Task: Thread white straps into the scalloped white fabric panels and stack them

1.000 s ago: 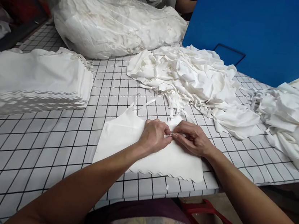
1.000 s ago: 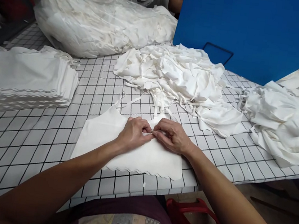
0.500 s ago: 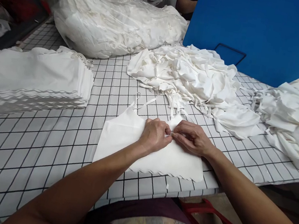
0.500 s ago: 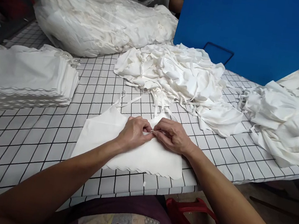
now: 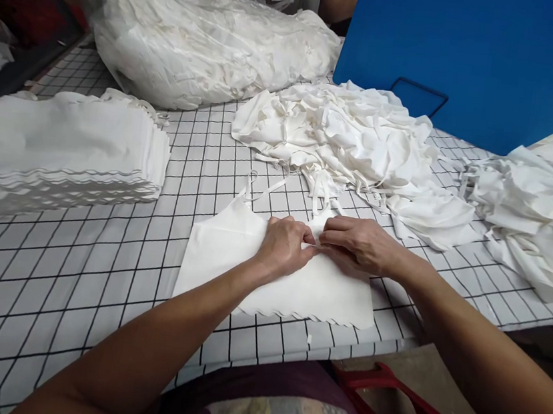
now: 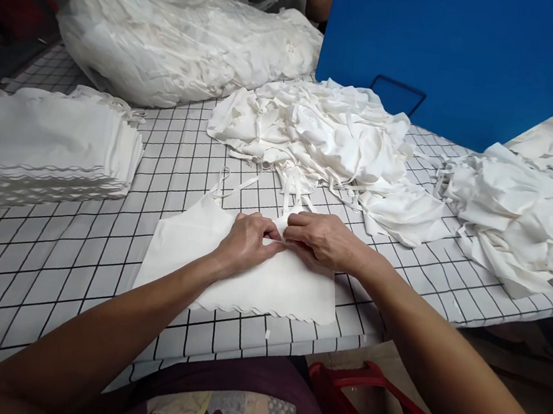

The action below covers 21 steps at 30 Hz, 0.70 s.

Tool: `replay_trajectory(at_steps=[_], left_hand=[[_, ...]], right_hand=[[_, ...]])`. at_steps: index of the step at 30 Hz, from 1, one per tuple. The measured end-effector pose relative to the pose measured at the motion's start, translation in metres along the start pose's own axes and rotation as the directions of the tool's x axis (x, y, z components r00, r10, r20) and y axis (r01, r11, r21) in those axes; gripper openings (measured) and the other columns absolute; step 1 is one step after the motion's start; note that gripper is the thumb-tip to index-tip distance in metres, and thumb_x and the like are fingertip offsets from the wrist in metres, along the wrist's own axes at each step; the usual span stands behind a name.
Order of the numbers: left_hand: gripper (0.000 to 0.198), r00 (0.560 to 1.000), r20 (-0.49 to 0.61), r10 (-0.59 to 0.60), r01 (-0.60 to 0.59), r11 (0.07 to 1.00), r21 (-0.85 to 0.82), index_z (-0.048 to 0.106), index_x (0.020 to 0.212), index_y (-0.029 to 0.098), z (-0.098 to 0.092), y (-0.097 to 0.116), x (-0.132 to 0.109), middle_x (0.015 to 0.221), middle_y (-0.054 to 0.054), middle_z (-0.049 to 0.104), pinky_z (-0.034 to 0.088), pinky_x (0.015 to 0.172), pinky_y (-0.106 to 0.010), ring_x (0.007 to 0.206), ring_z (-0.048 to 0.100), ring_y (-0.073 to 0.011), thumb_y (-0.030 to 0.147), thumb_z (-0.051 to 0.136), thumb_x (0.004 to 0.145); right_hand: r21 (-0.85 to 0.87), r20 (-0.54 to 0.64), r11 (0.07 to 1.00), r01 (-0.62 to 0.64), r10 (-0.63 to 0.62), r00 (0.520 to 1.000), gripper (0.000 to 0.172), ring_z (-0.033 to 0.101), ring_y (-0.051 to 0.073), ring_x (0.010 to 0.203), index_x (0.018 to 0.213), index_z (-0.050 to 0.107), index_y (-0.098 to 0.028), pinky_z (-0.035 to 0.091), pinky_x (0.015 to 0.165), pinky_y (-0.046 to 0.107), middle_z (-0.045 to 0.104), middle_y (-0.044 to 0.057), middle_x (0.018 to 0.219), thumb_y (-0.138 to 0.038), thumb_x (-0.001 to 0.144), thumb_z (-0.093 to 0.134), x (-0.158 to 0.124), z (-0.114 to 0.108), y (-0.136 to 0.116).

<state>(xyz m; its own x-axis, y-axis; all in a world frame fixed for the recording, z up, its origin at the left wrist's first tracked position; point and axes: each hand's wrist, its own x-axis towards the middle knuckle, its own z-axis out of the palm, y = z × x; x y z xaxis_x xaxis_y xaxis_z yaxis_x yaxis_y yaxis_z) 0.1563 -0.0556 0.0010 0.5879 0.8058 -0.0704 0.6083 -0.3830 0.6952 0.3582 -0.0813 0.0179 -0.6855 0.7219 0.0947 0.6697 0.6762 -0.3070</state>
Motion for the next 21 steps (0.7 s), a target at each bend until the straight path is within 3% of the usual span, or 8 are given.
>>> replay_trajectory(at_steps=[5,7,9,13,15,18,21], left_hand=[[0.011,1.0,0.013,0.002,-0.002,1.0,0.003,0.072,0.077,0.02,-0.002,0.0,0.0,0.086,-0.002,0.075,0.036,0.1,-0.048,0.096,0.061,-0.025,0.03,0.071,0.082],[0.012,1.0,0.003,-0.007,0.007,1.0,-0.004,0.071,0.077,0.019,-0.002,0.0,-0.001,0.086,-0.002,0.074,0.036,0.099,-0.047,0.096,0.061,-0.0248,0.03,0.072,0.081],[0.012,1.0,-0.019,0.004,-0.004,1.0,-0.011,0.069,0.075,0.019,-0.001,-0.002,-0.002,0.085,-0.002,0.073,0.037,0.099,-0.046,0.095,0.061,-0.0242,0.03,0.072,0.08],[0.015,0.993,-0.094,0.069,-0.068,0.997,0.023,0.064,0.085,0.019,0.004,-0.008,-0.006,0.088,-0.002,0.068,0.041,0.095,-0.045,0.093,0.061,-0.0229,0.027,0.074,0.078],[0.031,0.984,-0.153,0.096,-0.088,0.995,0.054,0.06,0.102,0.019,0.008,-0.011,-0.006,0.098,-0.004,0.066,0.043,0.094,-0.045,0.097,0.06,-0.0238,0.028,0.076,0.077],[0.061,0.963,-0.216,0.164,-0.144,0.984,0.104,0.046,0.13,0.02,0.013,-0.014,-0.007,0.125,-0.01,0.057,0.044,0.1,-0.047,0.117,0.054,-0.0276,0.027,0.076,0.078],[0.077,0.949,-0.203,0.241,-0.197,0.957,0.214,0.024,0.15,0.022,0.017,-0.014,-0.007,0.154,-0.015,0.035,0.038,0.11,-0.053,0.141,0.035,-0.0324,0.027,0.068,0.086]], right_hand=[[-0.117,0.24,0.992,0.047,-0.018,0.971,0.022,0.056,0.014,0.07,0.087,0.067,-0.02,0.025,0.052,0.025,0.064,0.003,0.079,-0.02,0.098,0.049,0.017,-0.024,-0.002],[-0.135,0.33,0.991,0.004,0.041,0.943,0.015,0.056,0.013,0.066,0.083,0.067,-0.02,0.026,0.052,0.025,0.066,0.001,0.077,-0.017,0.092,0.056,0.026,-0.036,0.001],[-0.155,0.345,0.985,-0.072,0.122,0.931,0.01,0.055,0.012,0.063,0.084,0.067,-0.021,0.029,0.054,0.025,0.068,0.0,0.076,-0.014,0.087,0.062,0.035,-0.05,0.008],[-0.133,0.123,0.976,-0.173,0.19,0.974,0.014,0.057,0.012,0.067,0.089,0.068,-0.021,0.035,0.06,0.026,0.069,0.001,0.082,-0.009,0.084,0.063,0.055,-0.071,0.036],[-0.052,-0.036,0.979,-0.195,0.193,0.98,0.013,0.057,0.012,0.072,0.09,0.067,-0.019,0.038,0.062,0.026,0.068,0.003,0.09,-0.009,0.085,0.06,0.066,-0.073,0.053],[0.104,-0.247,0.954,-0.281,0.299,0.922,0.006,0.055,0.012,0.075,0.088,0.067,-0.015,0.041,0.064,0.026,0.064,0.006,0.095,-0.016,0.086,0.061,0.079,-0.062,0.079],[0.189,-0.33,0.898,-0.397,0.439,0.835,0.009,0.051,0.012,0.073,0.083,0.065,-0.014,0.038,0.063,0.025,0.062,0.006,0.091,-0.023,0.084,0.065,0.084,-0.04,0.096]])
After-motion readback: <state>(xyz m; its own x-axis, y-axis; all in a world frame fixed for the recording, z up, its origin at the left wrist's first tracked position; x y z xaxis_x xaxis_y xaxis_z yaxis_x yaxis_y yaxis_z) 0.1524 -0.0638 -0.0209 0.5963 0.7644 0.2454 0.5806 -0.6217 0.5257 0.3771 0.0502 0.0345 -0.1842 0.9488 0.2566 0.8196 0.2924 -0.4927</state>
